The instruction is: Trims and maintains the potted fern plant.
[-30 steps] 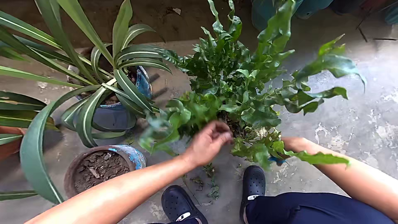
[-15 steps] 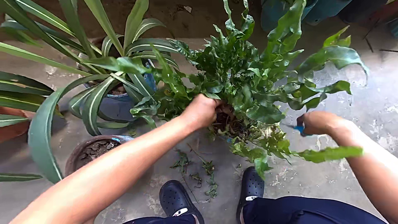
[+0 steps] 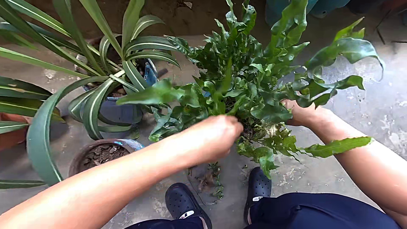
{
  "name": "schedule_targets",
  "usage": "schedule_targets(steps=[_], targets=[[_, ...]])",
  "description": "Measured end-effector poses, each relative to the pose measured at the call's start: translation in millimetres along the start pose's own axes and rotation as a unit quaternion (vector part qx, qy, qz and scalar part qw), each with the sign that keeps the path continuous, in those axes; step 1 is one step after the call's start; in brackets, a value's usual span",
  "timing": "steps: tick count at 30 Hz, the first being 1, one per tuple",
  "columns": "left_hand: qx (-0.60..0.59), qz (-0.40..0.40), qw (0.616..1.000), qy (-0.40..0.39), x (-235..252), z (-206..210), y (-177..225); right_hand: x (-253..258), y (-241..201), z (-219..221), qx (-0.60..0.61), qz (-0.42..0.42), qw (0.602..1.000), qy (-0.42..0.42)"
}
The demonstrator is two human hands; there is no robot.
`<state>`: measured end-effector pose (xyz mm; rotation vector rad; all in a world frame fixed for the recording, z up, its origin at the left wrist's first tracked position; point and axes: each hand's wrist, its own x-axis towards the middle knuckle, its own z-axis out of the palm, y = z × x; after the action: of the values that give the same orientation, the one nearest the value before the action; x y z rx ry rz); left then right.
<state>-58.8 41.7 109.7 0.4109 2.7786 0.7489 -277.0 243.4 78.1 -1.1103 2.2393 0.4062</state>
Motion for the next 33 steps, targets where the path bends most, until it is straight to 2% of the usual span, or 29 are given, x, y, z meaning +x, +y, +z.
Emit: schedule_targets(steps=[1,2,5,7,8,10,13,15,17,20,22,24,26,29,31,33], targets=[[0.035,-0.001,0.999,0.042,10,0,-7,-1,-4,0,-0.001,-0.002,1.0,-0.005],[0.07,-0.031,0.997,0.033,20,-3,-11,-2,-8,0,0.0,0.0,1.0,-0.014],[0.127,-0.163,0.973,-0.105,55,-6,-18,-3,-16,-2,-0.018,0.027,0.998,-0.056],[0.099,-0.212,0.964,-0.129,72,3,-25,-2,-17,-2,-0.019,0.031,0.998,-0.058],[0.066,-0.217,0.968,-0.107,76,13,-32,-3,-18,-2,-0.013,0.031,0.998,-0.052],[0.072,-0.169,0.981,-0.069,86,40,-51,-15,-22,-5,0.022,0.039,0.998,-0.036],[0.102,-0.055,0.993,-0.028,94,61,-66,-46,-33,-12,0.12,0.087,0.989,-0.011],[0.104,0.004,0.995,-0.004,93,65,-67,-46,-24,0,0.136,0.038,0.988,0.058],[0.112,0.043,0.992,0.044,91,70,-69,-28,-13,9,0.105,0.0,0.993,0.05],[0.072,-0.012,0.995,0.066,85,63,-71,-6,-12,-4,0.027,0.017,0.996,-0.081],[0.023,-0.044,0.995,0.088,75,50,-72,2,-6,2,0.013,0.0,0.997,-0.074],[-0.018,-0.049,0.996,0.077,63,28,-67,3,-2,5,0.014,-0.02,0.999,-0.045],[-0.035,-0.069,0.997,0.002,50,5,-59,-5,-7,0,0.026,-0.024,0.999,-0.028],[0.042,-0.006,0.998,-0.042,29,-7,-57,3,7,31,0.041,-0.063,0.992,0.104],[0.095,0.017,0.995,-0.027,4,-13,-37,6,1,10,0.006,-0.028,1.0,0.011],[0.138,0.027,0.99,-0.012,-23,-17,-14,3,0,-3,-0.005,-0.002,1.0,-0.019]])
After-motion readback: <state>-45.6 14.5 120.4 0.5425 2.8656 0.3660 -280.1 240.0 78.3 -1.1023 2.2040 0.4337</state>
